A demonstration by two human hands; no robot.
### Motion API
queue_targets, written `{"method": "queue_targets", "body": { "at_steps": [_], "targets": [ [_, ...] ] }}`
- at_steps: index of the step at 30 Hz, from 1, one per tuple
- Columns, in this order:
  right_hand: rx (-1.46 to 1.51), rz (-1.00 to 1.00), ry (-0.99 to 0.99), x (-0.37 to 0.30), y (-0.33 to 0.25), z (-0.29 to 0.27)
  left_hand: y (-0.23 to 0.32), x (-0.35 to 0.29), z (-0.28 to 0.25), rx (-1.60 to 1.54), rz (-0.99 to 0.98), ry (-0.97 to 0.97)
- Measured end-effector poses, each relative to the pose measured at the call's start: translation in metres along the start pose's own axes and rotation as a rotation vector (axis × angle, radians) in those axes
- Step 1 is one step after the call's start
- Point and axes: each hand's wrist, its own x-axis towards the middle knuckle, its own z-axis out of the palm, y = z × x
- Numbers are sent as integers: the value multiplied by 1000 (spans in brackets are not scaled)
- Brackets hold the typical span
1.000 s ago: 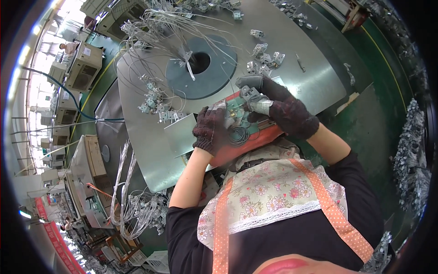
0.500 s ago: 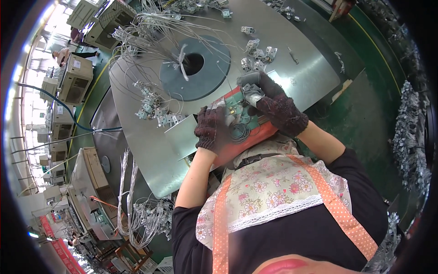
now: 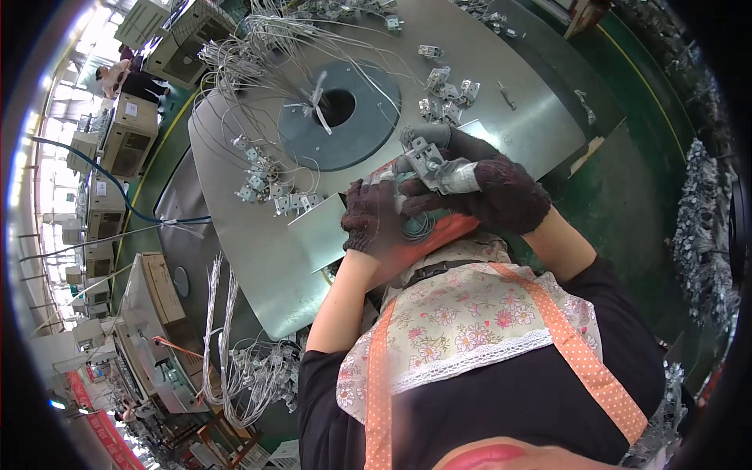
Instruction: Assembling small metal and plastic electronic components with attached wiring at a production workstation.
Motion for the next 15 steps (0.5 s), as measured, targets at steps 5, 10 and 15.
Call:
{"method": "queue_targets", "body": {
  "at_steps": [5, 10, 15],
  "targets": [
    [-17, 6, 8, -1, 3, -5, -3, -1, 8, -37, -43, 51],
    [-79, -16, -7, 1, 10, -16, -11, -7, 22, 51, 6, 187],
    [-100, -5, 1, 3, 10, -15, -18, -9, 32, 73, -6, 155]
  ]
}}
